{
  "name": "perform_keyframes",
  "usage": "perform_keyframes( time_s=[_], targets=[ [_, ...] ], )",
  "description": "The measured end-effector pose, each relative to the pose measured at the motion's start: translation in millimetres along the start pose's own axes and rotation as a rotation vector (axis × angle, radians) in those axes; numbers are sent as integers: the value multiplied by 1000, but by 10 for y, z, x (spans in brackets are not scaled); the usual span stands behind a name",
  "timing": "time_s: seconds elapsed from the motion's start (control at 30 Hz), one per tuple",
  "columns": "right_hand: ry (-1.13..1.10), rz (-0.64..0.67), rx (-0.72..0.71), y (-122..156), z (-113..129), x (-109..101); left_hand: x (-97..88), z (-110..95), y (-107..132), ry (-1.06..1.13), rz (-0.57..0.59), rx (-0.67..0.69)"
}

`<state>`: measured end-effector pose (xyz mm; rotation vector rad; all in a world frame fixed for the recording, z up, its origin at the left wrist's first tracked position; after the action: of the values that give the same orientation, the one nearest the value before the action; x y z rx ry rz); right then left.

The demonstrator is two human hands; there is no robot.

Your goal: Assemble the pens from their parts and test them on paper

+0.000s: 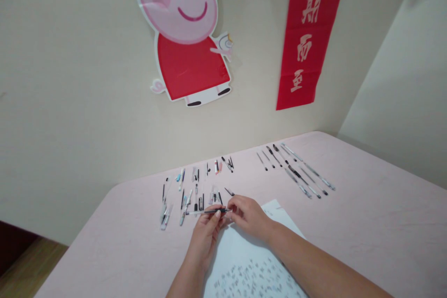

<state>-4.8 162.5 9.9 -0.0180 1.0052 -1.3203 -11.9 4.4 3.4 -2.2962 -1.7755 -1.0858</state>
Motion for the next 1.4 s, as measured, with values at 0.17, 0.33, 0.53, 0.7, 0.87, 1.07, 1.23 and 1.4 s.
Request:
perform_keyframes(
  time_s=[0.17,0.33,0.53,0.7,0.87,1.07,1.23,1.4],
  targets=[
    [4,4,-53,5,-16,9,-25,13,-13,-21,-2,7],
    [-3,19,-64,1,-14,13,-53,27,-23,-32,16,-2],
    [-18,11,-7,-10,17,-11,-24,10,-19,-25,40,16],
    [-19,23,-84,-2,-18,7,-4,5,10,-45,15,14],
    [-13,43,-131,12,-52,31,-8,8,10,-57,13,14],
    [4,22,-90,12,-22,13,1,6,9,-60,23,12],
    [56,-1,-73,-8,23,-2,11,18,12,-78,36,37],
    [167,-1,-180,-19,23,11,7,46,-11,-156,9,86]
  ],
)
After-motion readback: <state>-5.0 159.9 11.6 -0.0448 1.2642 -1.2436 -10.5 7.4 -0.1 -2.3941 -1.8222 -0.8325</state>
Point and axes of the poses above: each hand's wrist, its own y-axis away from the middle knuckle, its own x-axis out of the palm, z = x × y, the point moved 1 cm from there along -y, towards the middle knuckle, and after that the axes turned 10 degrees about -x, right-handed, at the moved point
